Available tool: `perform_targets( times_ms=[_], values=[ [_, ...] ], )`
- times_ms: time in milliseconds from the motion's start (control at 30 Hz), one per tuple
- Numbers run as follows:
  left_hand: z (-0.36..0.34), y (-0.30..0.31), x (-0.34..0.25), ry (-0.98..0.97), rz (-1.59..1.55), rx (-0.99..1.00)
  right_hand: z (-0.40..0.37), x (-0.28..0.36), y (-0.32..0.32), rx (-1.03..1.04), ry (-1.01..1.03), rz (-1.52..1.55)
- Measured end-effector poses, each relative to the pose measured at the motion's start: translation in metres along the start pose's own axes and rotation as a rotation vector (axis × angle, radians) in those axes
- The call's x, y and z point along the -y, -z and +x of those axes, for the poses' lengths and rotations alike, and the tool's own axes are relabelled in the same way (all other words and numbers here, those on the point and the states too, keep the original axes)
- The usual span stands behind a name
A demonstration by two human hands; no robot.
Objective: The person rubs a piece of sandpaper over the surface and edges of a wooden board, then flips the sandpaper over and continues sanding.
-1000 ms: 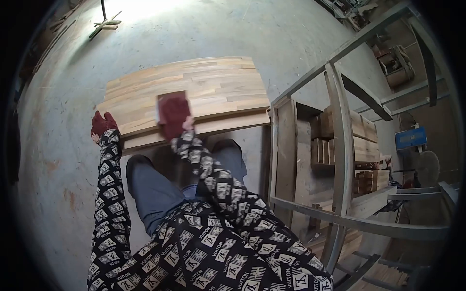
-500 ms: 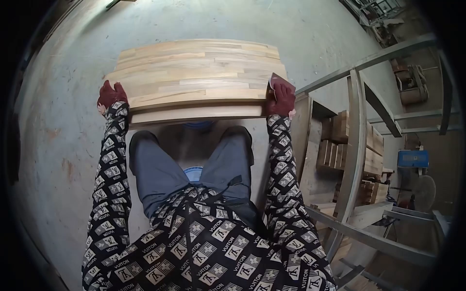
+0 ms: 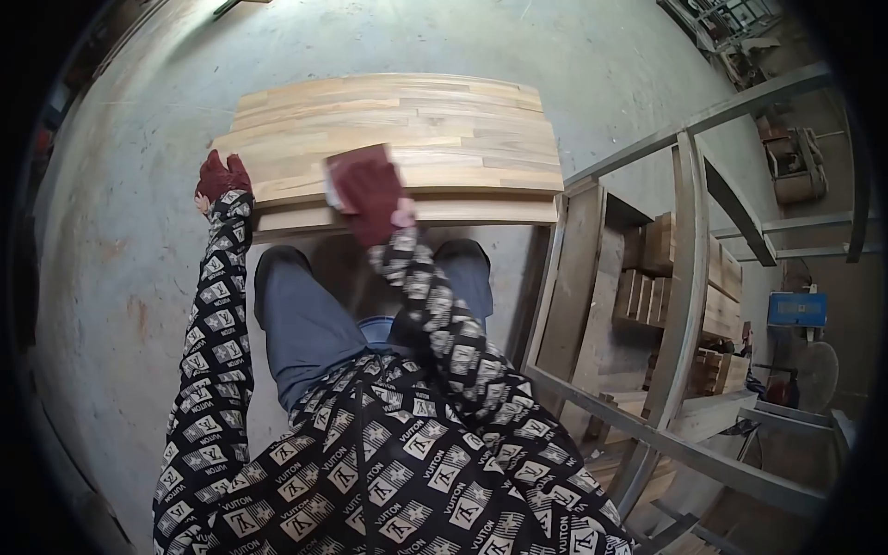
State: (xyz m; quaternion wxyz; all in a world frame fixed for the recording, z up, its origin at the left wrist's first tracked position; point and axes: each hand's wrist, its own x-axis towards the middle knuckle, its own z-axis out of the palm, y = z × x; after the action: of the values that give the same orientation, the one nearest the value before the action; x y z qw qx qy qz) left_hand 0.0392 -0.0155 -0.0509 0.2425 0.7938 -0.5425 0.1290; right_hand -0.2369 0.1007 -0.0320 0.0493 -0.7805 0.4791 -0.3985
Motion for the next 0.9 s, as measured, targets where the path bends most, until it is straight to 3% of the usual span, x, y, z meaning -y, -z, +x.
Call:
perform_targets(
  times_ms=[167, 200, 267, 333, 433, 500, 533, 567, 600, 633, 733, 833, 900],
  values=[
    [0.002, -0.006, 0.001, -0.013, -0.001, -0.021, -0.054, -0.112, 0.113, -0.167, -0.218, -0.363],
    [0.002, -0.008, 0.002, -0.032, 0.007, -0.053, -0.07, -0.152, 0.124, -0.246, -0.218, -0.485],
    [0.001, -0.003, 0.001, -0.029, 0.009, -0.044, -0.079, -0.18, 0.157, -0.205, -0.175, -0.593],
    [0.001, -0.002, 0.0, -0.023, 0.03, -0.044, -0.061, -0.16, 0.145, -0.151, -0.492, -0.665],
    [0.0, 0.007, -0.005, -0.006, 0.05, -0.024, -0.046, -0.13, 0.058, -0.325, -0.415, -0.505],
    [-0.001, 0.011, -0.007, -0.014, 0.047, -0.028, -0.026, -0.076, -0.014, -0.165, -0.429, -0.225],
    [-0.002, 0.013, -0.008, -0.02, 0.028, -0.021, -0.002, -0.024, -0.024, 0.085, -0.588, -0.145],
    [-0.002, 0.016, -0.009, -0.016, 0.03, -0.013, -0.001, -0.008, -0.049, -0.155, -0.135, -0.236],
    [-0.002, 0.016, -0.009, -0.012, 0.031, -0.003, -0.007, -0.007, -0.094, -0.281, -0.217, 0.436],
    [-0.003, 0.015, -0.007, -0.027, 0.023, -0.008, 0.027, 0.041, -0.022, 0.137, -0.017, -0.115],
    [-0.001, 0.004, -0.001, -0.044, 0.026, -0.032, 0.015, 0.015, -0.015, 0.079, 0.057, -0.08],
    [0.0, 0.011, -0.005, -0.027, 0.014, -0.001, -0.013, -0.051, 0.027, -0.091, -0.125, -0.056],
    [-0.002, 0.009, -0.004, -0.01, 0.006, 0.024, -0.033, -0.098, 0.079, -0.167, -0.159, -0.216]
  ],
)
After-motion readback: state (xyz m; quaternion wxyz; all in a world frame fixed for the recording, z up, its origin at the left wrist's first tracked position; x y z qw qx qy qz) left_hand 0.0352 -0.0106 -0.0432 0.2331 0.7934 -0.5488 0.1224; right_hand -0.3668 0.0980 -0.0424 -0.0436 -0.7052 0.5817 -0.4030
